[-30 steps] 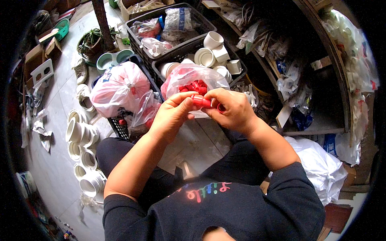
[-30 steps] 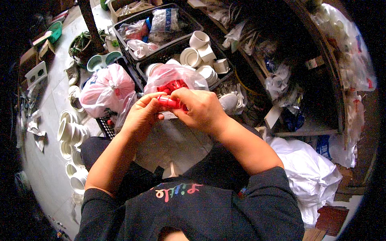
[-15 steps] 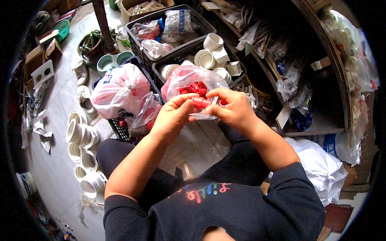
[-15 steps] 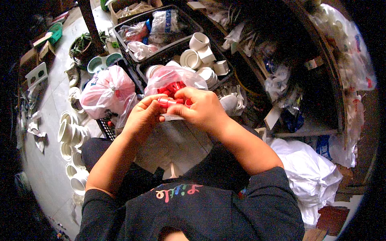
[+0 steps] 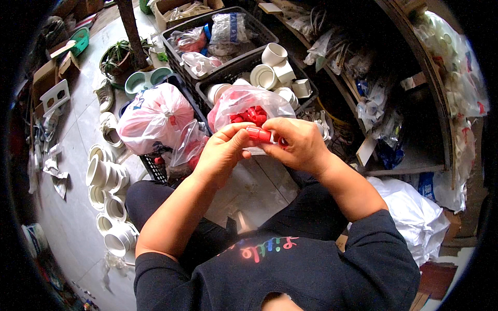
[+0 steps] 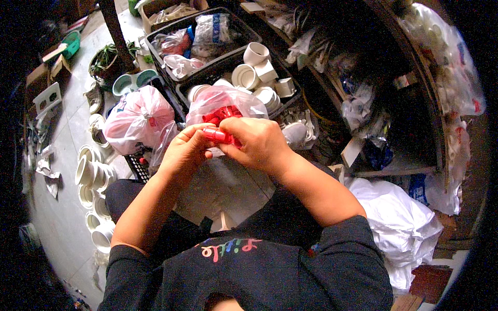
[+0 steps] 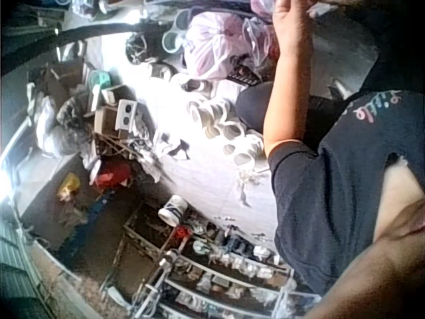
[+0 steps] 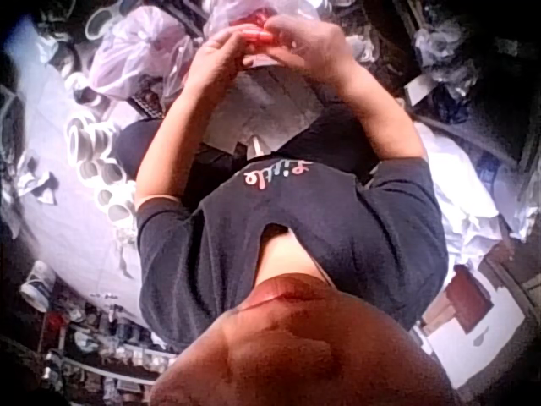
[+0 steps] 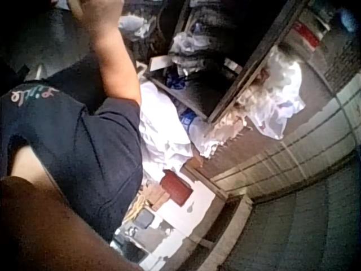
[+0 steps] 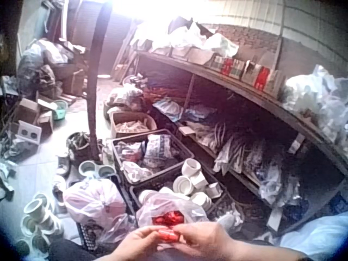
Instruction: The person sits on the floor and repeatedly picks small red plastic pieces from a clear bag, connects them together by hand, and places the assembled pieces back into the bag. The person continues this cycle of picking, connecting, and returning the parts.
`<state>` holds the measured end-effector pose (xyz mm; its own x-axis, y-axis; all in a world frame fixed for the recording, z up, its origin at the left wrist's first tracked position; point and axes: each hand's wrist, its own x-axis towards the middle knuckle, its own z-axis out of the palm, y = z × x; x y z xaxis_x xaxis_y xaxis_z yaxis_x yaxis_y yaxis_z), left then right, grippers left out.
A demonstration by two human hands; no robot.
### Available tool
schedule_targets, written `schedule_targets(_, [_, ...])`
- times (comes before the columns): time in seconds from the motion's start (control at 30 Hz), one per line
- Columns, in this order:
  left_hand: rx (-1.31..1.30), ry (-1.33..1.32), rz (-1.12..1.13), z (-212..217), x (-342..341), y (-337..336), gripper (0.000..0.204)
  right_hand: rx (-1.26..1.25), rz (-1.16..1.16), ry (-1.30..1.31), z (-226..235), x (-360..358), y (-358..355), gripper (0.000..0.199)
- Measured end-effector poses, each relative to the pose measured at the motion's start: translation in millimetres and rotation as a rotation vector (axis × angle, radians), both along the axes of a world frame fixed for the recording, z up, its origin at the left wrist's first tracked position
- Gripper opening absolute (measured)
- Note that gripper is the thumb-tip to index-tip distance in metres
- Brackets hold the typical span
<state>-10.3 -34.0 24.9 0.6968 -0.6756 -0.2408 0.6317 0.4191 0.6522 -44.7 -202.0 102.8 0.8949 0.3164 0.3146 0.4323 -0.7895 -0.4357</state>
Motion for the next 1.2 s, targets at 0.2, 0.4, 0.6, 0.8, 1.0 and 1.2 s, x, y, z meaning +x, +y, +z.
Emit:
schedule_targets(0.2, [0.018,0.001,0.01,1,-1,0,0.03,0.272,-0.173,0.554,6,-1,0,0.028])
schedule_targets(0.4, [0.034,-0.03,0.002,1,0,-2,0.029,-0.1,0.04,-0.053,-5,1,-3,0.027])
schedule_targets(0.6, [0.087,-0.156,0.031,-6,-8,-4,0.026,0.068,-0.026,0.29,-1,-3,3,0.025])
schedule_targets(0.8, [0.418,-0.38,0.099,-37,28,15,0.037,0.125,-0.224,0.679,-40,13,-19,0.032])
schedule_targets(1.0, [1.285,-0.663,0.111,-82,87,92,0.028,0.128,-0.456,0.473,-58,33,-64,0.051])
schedule_targets(1.2, [1.404,-0.533,-0.3,-164,75,110,0.023,0.564,-0.472,0.803,-20,31,-62,0.041])
